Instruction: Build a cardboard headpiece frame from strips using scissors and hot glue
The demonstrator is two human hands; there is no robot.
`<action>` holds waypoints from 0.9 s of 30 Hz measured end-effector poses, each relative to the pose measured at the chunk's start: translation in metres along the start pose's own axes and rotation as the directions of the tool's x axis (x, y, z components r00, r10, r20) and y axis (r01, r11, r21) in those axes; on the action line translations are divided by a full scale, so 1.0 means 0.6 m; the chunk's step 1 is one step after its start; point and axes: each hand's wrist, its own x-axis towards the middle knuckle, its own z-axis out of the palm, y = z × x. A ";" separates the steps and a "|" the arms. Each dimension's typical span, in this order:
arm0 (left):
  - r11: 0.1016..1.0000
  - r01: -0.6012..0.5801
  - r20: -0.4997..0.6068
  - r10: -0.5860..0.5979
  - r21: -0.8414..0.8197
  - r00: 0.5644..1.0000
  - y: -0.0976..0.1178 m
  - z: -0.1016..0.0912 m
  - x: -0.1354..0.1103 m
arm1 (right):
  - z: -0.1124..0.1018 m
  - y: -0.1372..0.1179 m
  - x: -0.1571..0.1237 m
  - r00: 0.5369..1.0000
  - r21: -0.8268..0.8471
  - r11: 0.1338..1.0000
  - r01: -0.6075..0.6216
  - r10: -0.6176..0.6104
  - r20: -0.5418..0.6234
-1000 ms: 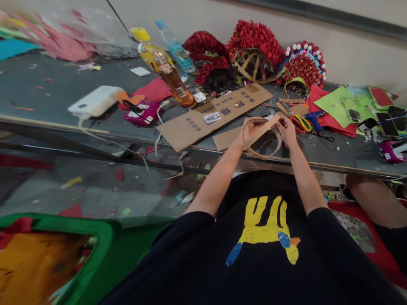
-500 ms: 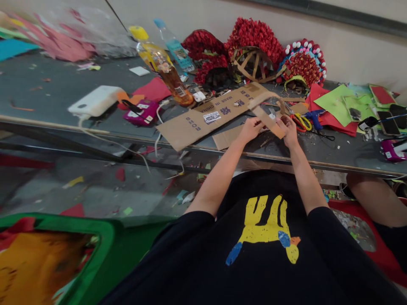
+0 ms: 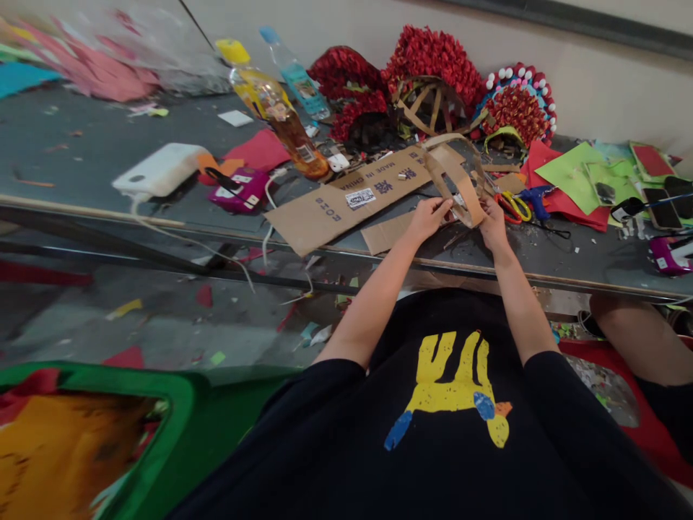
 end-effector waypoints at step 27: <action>0.999 0.012 0.006 -0.012 -0.037 1.000 0.012 -0.007 -0.006 | -0.006 -0.007 -0.004 0.998 -0.026 0.998 0.052 -0.053 -0.024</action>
